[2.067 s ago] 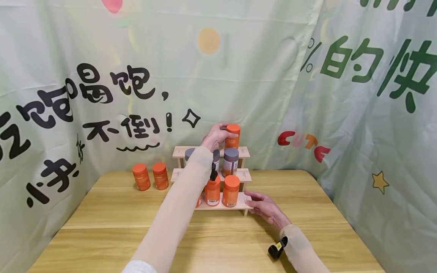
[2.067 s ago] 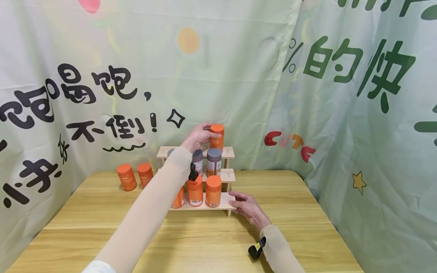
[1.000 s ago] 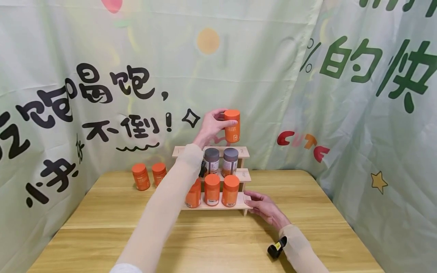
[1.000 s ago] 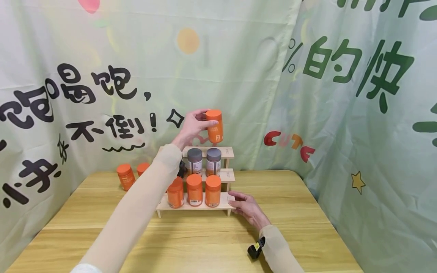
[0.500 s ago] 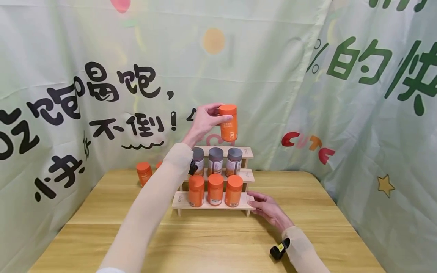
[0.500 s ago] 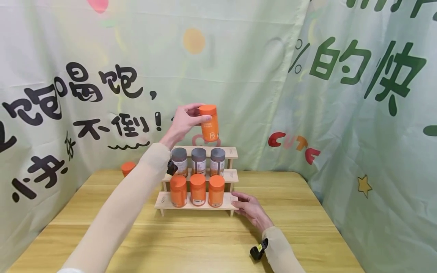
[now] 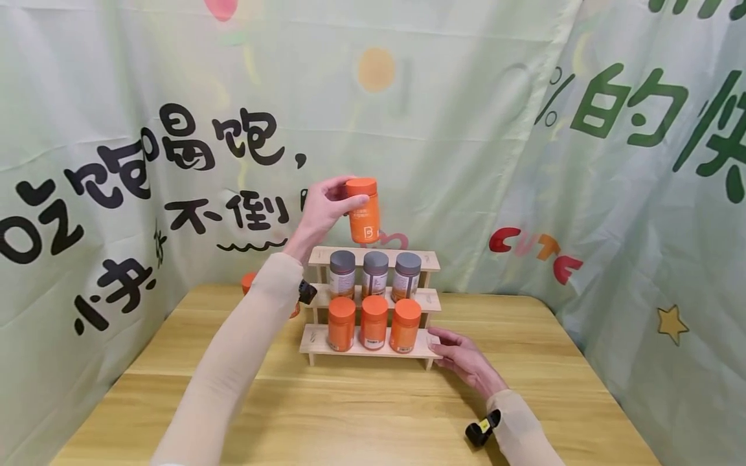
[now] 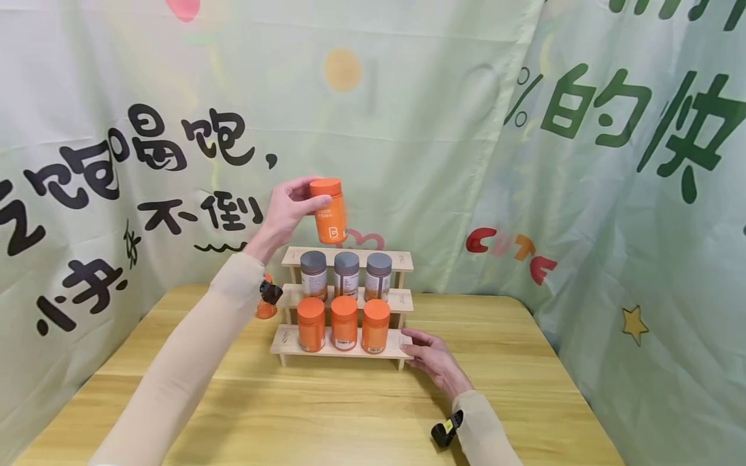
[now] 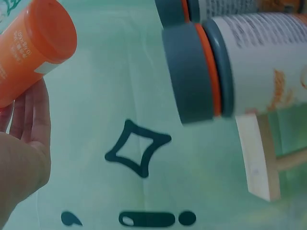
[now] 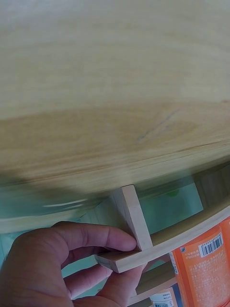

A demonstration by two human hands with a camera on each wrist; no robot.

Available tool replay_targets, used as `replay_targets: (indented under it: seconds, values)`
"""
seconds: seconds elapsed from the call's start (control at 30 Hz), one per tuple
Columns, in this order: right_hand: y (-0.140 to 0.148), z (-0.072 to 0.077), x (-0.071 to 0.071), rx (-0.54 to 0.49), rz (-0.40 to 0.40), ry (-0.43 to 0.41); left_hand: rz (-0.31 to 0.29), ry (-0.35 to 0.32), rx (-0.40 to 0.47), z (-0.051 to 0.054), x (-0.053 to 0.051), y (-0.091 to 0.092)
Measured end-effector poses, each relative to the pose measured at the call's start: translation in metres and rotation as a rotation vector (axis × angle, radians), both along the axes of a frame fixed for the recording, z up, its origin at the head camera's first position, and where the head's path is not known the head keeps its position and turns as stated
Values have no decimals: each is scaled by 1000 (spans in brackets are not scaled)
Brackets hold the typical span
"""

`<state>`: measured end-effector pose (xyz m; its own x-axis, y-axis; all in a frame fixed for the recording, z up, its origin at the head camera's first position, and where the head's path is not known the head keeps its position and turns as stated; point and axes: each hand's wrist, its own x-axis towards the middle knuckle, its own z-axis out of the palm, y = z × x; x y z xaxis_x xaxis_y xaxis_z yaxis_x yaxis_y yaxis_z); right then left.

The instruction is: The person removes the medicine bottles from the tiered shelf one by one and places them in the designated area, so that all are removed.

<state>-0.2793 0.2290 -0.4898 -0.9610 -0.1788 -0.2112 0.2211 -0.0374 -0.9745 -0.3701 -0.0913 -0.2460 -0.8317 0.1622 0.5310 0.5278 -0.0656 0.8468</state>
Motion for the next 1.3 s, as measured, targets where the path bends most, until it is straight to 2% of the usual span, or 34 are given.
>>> replay_targets:
  seconds: [0.3,0.5,0.9,1.13,1.3]
  values:
    - [0,0,-2,10,5,-10,44,16,47,-20,6,-39]
    - [1,0,-1,10,0,-11,79,17,5,-31,12,-62]
    - [0,-3,-2,-4,-10,-16,122,-13,-54,-55,21,-94]
    - [1,-4,-2,0,-2,-14,107,-36,-30,-66,22,-107]
    - [1,-2,-3,11,-11,-13,128,-35,-40,-72,22,-117]
